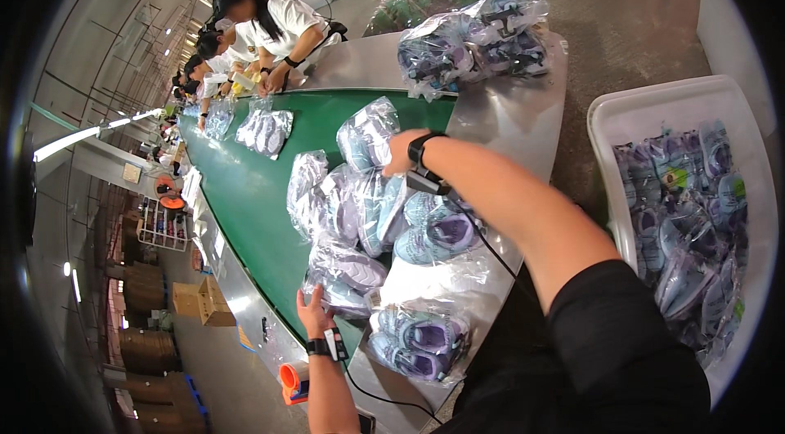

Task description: The person transfers packaged slippers from a green conveyor belt into a large white plastic bin. They pick up individual packages from the belt and place them into the bin, repeating this process continuously.

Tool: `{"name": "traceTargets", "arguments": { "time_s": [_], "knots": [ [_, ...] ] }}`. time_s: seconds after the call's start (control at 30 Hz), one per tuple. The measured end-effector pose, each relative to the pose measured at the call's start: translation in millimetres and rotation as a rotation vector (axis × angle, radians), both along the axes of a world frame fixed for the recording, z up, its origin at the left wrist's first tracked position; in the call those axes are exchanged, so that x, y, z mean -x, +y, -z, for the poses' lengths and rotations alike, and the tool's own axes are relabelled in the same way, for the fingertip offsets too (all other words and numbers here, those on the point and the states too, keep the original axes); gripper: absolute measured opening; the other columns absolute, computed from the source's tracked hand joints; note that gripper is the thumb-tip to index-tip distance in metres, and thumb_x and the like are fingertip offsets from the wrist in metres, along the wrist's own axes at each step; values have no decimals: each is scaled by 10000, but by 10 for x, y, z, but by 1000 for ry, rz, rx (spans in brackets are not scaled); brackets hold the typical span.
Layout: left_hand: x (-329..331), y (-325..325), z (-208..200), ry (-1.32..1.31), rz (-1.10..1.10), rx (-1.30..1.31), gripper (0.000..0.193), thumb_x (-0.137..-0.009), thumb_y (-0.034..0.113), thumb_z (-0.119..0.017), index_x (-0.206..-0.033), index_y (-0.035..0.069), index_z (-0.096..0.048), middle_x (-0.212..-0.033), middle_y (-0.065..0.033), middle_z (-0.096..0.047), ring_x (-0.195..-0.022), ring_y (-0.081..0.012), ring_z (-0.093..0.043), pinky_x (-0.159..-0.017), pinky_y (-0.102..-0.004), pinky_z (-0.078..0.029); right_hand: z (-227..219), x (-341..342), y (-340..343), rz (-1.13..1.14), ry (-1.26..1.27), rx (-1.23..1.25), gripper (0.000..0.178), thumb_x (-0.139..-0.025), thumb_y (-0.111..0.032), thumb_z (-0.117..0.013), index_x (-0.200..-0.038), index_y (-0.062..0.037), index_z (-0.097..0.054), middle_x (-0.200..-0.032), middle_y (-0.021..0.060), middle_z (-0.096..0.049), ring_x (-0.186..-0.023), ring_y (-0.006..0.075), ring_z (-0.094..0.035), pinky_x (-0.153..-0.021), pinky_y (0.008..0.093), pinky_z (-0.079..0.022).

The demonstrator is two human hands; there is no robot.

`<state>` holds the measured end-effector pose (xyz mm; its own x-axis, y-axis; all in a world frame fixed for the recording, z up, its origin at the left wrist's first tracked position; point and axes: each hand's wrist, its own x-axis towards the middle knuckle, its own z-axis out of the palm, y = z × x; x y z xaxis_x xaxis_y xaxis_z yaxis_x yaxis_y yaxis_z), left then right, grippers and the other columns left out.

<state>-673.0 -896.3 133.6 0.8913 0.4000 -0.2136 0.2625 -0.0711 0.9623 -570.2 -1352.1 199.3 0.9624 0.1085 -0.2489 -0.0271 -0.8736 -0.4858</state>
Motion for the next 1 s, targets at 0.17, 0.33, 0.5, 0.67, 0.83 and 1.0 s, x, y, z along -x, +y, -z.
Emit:
{"name": "traceTargets", "arguments": {
  "time_s": [0.17,0.33,0.5,0.67,0.83,1.0],
  "knots": [
    [695,-406,-740,-653,129,-269,1059,-726,-94,-831,-1599,45,-249,-1501,-127,-373,-1307,-237,-474,-1074,-400,-458,132,-123,395,-173,159,-78,796,-644,-702,-801,-851,64,-737,-918,216,-734,-937,344,-712,-834,419,-548],
    [1459,-1,-693,-528,434,-1009,683,-737,1,-800,-1376,38,-562,-1386,-174,-495,-1337,-324,-494,-1096,-410,-448,-267,707,861,-403,-293,-295,601,-645,-299,-864,-1079,3,-577,-1097,188,-567,-1040,380,-590,-874,445,-490],
    [1904,688,-447,-157,398,-107,626,-852,-68,-584,-1466,1,-483,-1481,-180,-490,-1364,-292,-502,-1157,-411,-403,-450,1451,994,-730,-718,-191,430,-667,-75,-793,-1028,-59,-560,-1120,120,-537,-1104,332,-572,-939,475,-482],
    [1689,483,-575,96,252,597,678,-1049,360,-487,-1601,65,-228,-1488,-198,-511,-1302,-320,-565,-1070,-461,-477,-474,1811,846,-638,-770,-82,562,-672,-110,-837,-1176,-127,-589,-1289,131,-543,-1234,318,-541,-1030,492,-435],
    [1321,316,-509,179,237,294,734,-996,304,-642,-1597,111,-267,-1396,-170,-572,-1220,-285,-604,-975,-432,-538,-232,1711,698,-260,-523,-494,655,-826,-442,-802,-1270,-16,-578,-1268,212,-586,-1198,354,-589,-990,446,-487],
    [1171,-22,-375,45,283,-309,781,-893,273,-707,-1563,83,-353,-1488,-187,-469,-1261,-327,-551,-1034,-464,-480,44,1386,999,86,-158,-437,720,-799,-542,-733,-1251,9,-631,-1199,237,-682,-1123,411,-661,-942,504,-533]
  ]
}}
